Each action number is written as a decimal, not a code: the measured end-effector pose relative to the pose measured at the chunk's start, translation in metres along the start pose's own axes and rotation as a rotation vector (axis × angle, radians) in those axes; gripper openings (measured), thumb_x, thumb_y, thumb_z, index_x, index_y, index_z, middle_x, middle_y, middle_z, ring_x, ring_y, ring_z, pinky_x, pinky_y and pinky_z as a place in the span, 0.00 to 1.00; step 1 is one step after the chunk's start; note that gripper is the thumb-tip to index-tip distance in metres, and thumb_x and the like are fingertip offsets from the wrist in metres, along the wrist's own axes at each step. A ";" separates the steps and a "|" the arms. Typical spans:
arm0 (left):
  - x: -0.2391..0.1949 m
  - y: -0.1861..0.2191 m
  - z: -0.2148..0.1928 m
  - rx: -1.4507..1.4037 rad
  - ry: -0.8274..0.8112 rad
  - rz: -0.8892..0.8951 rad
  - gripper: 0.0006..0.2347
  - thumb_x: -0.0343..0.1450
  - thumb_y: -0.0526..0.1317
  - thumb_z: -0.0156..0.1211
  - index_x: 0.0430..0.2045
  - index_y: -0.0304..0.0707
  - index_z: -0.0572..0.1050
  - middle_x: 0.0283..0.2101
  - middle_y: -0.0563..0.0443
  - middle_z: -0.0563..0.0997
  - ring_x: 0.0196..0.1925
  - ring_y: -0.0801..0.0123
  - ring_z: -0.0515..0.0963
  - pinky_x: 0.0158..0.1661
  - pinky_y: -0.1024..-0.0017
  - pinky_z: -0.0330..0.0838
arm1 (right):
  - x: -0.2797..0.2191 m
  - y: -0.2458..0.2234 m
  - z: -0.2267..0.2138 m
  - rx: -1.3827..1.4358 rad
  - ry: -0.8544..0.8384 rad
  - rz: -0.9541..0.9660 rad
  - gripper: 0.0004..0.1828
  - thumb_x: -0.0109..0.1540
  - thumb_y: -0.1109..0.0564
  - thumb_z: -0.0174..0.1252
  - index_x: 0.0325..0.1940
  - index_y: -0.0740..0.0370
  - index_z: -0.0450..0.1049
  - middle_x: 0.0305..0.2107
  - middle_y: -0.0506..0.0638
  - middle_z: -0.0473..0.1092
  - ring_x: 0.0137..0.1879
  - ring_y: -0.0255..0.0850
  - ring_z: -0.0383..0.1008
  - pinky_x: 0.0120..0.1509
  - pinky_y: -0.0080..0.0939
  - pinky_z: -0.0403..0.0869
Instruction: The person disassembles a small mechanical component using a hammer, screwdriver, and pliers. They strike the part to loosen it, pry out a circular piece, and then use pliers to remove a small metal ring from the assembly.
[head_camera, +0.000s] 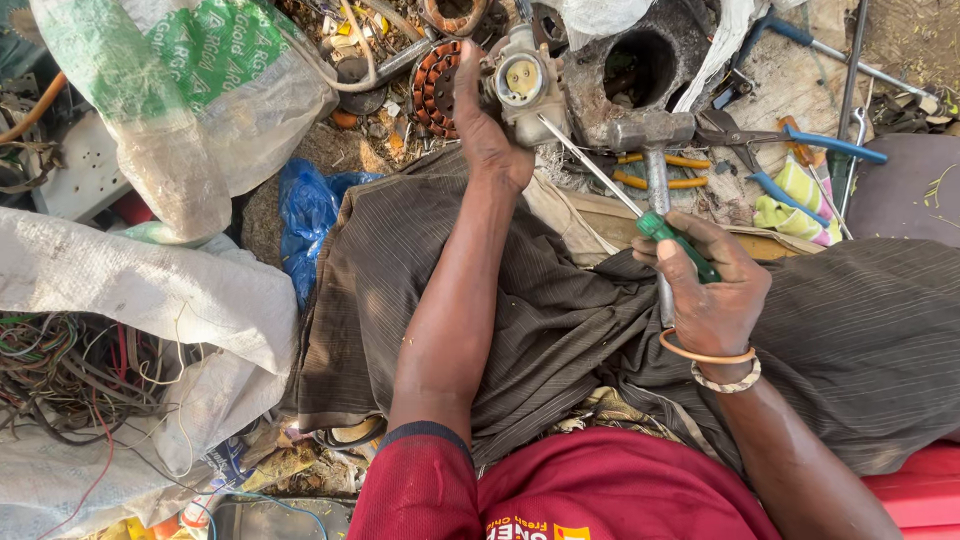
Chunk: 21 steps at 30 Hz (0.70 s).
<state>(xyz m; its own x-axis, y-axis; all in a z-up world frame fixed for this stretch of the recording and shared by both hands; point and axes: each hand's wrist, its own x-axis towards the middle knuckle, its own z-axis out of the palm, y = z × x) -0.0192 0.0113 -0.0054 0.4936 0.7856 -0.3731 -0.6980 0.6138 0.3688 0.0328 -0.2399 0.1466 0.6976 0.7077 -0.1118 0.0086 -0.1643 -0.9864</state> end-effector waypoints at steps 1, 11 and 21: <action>0.000 -0.002 0.000 -0.016 0.011 -0.010 0.25 0.70 0.58 0.58 0.50 0.34 0.74 0.41 0.39 0.83 0.39 0.57 0.86 0.40 0.58 0.86 | 0.000 0.000 0.001 -0.072 -0.012 0.039 0.18 0.69 0.63 0.61 0.61 0.74 0.72 0.46 0.60 0.77 0.47 0.42 0.81 0.53 0.40 0.82; 0.001 0.002 -0.004 -0.187 0.043 0.110 0.21 0.78 0.53 0.52 0.51 0.30 0.72 0.45 0.36 0.82 0.39 0.56 0.84 0.39 0.57 0.84 | -0.021 0.000 0.025 -0.330 -0.089 0.141 0.22 0.65 0.55 0.64 0.61 0.69 0.76 0.31 0.49 0.76 0.26 0.28 0.70 0.29 0.29 0.70; -0.008 0.004 -0.001 -0.355 -0.092 0.129 0.20 0.79 0.52 0.50 0.58 0.36 0.69 0.51 0.37 0.80 0.49 0.52 0.81 0.50 0.48 0.81 | -0.017 -0.002 0.041 -0.384 -0.128 0.085 0.24 0.66 0.53 0.63 0.63 0.68 0.73 0.31 0.49 0.76 0.22 0.28 0.68 0.24 0.28 0.68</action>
<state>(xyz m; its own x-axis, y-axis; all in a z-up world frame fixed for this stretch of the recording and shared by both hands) -0.0267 0.0073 -0.0015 0.4230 0.8684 -0.2586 -0.8857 0.4565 0.0844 -0.0084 -0.2232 0.1455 0.6126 0.7566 -0.2287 0.2390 -0.4530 -0.8589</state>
